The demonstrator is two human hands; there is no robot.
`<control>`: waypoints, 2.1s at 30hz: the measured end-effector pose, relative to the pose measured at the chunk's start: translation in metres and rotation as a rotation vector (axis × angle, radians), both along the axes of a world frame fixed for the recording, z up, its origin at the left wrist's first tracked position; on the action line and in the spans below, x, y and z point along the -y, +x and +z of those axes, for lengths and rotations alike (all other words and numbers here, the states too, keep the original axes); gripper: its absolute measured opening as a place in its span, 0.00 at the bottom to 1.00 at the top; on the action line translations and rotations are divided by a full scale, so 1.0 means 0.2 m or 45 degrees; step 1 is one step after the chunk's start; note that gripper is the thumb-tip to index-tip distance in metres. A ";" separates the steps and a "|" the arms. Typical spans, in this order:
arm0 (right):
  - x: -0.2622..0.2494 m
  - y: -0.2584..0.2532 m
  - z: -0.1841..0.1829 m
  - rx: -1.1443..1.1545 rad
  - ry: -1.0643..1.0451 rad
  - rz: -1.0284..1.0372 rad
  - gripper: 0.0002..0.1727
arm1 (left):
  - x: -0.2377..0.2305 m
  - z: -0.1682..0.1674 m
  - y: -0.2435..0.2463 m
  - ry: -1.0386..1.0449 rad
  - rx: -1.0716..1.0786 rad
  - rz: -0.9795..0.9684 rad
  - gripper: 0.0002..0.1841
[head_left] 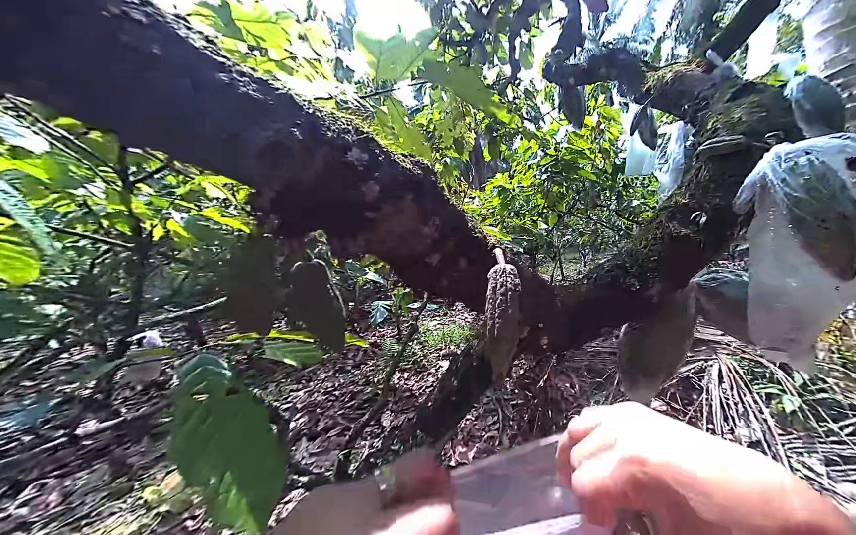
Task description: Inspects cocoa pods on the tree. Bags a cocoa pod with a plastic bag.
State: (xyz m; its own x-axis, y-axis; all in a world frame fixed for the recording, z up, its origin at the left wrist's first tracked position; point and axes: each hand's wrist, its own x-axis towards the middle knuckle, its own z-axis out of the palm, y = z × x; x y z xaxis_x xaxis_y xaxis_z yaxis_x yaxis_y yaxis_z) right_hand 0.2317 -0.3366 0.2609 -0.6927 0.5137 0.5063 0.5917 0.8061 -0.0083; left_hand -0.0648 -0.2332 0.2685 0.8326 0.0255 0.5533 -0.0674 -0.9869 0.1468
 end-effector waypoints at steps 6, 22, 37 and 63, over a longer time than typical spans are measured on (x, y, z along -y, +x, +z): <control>-0.17 0.13 0.20 -0.029 -0.025 -0.222 0.28 | -0.21 0.22 0.16 0.508 0.057 0.316 0.10; -0.24 0.20 0.59 -0.736 0.785 -0.810 0.20 | 0.07 0.61 0.44 0.595 0.741 0.715 0.20; 0.13 0.02 0.65 -0.802 0.352 0.208 0.08 | 0.19 0.55 0.59 -0.226 0.582 -0.204 0.22; -0.12 -0.13 0.37 -0.283 1.123 -0.404 0.09 | -0.06 0.43 0.54 -0.610 0.605 -0.126 0.15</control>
